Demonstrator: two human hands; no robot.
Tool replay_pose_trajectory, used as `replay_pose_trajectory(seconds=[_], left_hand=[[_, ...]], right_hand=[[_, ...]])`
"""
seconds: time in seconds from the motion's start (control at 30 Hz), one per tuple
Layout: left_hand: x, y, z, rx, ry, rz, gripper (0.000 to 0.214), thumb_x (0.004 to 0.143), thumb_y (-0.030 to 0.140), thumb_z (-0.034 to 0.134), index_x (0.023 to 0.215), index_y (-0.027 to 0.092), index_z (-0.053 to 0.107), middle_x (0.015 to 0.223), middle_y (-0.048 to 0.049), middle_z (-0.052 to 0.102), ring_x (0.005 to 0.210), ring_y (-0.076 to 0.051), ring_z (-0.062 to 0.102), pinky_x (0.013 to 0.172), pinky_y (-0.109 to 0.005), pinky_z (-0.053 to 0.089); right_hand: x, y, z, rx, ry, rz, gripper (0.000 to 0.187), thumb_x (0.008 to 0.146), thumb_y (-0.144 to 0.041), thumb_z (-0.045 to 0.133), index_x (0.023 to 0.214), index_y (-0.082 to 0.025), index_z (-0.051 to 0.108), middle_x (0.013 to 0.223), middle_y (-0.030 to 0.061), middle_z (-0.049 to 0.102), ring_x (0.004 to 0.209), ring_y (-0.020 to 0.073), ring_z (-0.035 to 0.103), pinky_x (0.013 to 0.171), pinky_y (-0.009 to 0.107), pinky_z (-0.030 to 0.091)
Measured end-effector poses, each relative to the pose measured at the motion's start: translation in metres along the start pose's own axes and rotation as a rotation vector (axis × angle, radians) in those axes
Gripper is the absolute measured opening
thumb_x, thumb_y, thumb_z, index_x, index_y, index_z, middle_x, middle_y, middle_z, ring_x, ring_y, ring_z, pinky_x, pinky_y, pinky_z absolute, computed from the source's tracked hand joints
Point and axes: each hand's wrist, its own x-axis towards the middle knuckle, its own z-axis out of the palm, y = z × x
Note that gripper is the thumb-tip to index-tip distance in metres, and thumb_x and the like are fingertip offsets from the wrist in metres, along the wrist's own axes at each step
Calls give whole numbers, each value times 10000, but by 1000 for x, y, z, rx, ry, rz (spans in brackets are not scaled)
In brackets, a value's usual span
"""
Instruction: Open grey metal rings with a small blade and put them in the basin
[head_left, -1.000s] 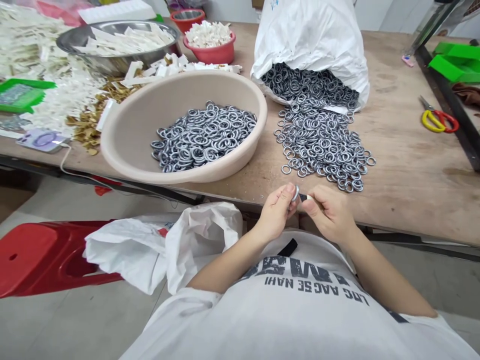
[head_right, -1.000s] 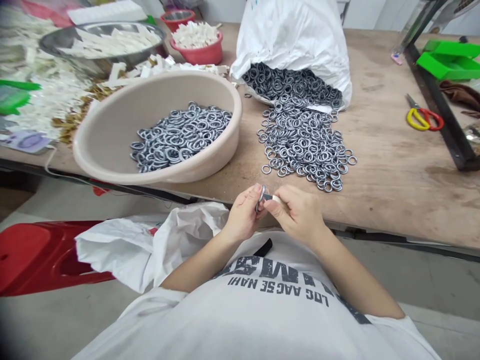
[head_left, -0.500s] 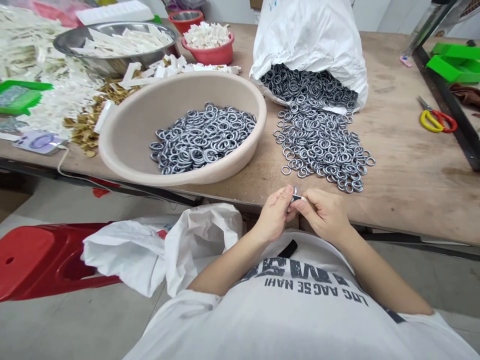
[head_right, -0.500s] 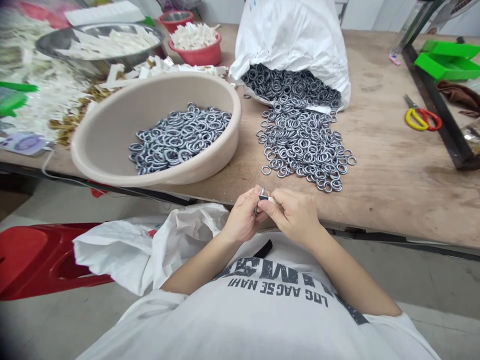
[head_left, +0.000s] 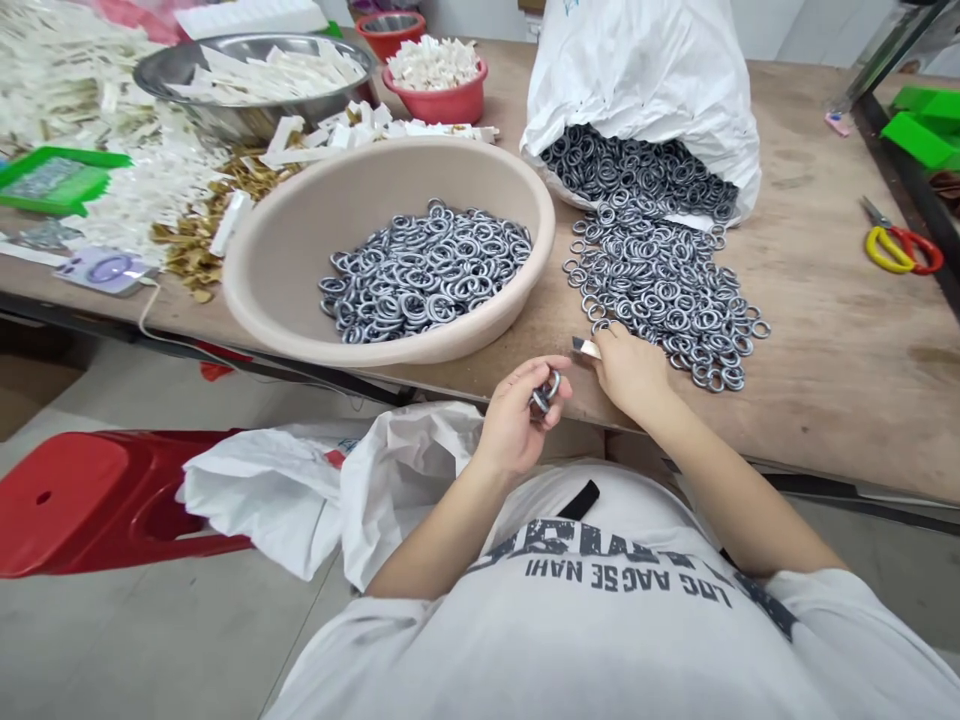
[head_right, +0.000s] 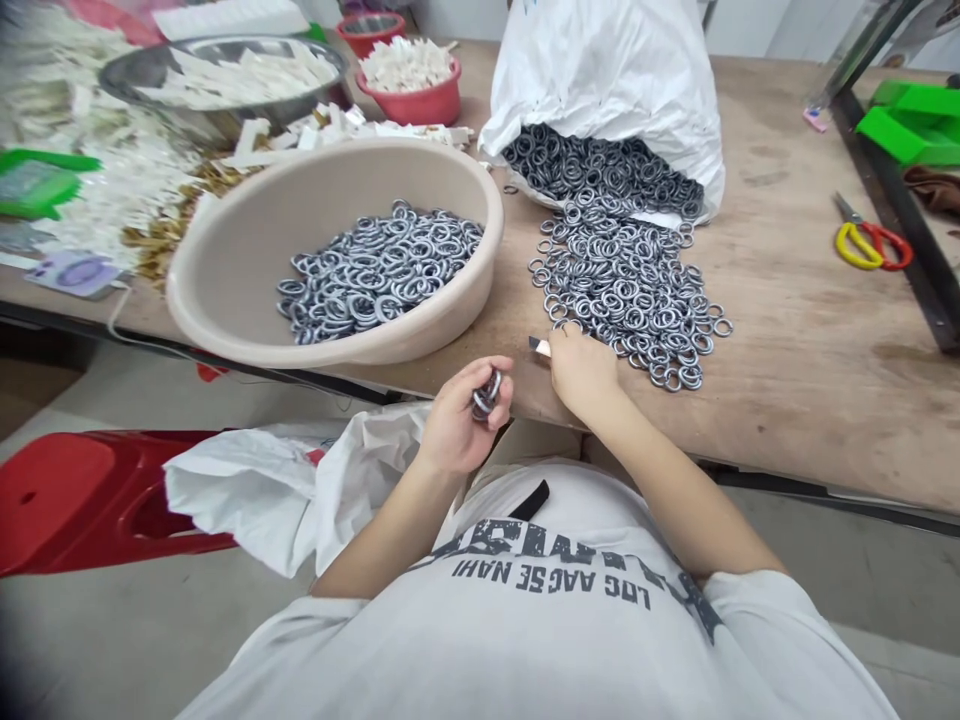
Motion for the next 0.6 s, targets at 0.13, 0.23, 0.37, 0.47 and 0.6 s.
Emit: replay_pose_trajectory(seconds=[0.13,0.23,0.37,0.47,0.6], left_hand=[[3,-10,6,-46,73,-26,340,820,489,658,870,158,595,756,0,590,497,-63,483,387,-178,252],[3,-25,21,55,48,27,389,830,552,668,911,182,583,738,23,554,492,-52,436,393,-171,225],[0,-40,36,181,-10,171,375,870,558,630,856,188,577,720,25,533,540,-65,419,486,-186,330],[-2,-42,38,234,1,243,367,909,542,583,822,185,583,764,9,540,643,-89,462,597,-200,394],[-3,-41,34,226,-38,237,405,928,552,543,774,177,559,723,8,508,645,-100,438,606,-216,375]], right_hand=[[-15,4,-7,586,25,2,151,978,-307,504,909,-194,575,873,46,603,762,180,561,649,291,373],[-39,-2,-13,1221,-77,70,248,986,-449,490,890,-222,517,669,-45,472,564,116,432,548,248,347],[-66,-14,-13,1439,8,159,223,935,-438,593,909,-222,546,710,-49,505,559,92,422,539,232,354],[-75,-16,-11,1292,99,129,164,918,-375,624,931,-212,606,798,-17,575,682,113,506,641,246,412],[-76,-12,-10,1122,123,61,127,881,-323,654,875,-199,632,762,-15,577,702,127,512,663,257,413]])
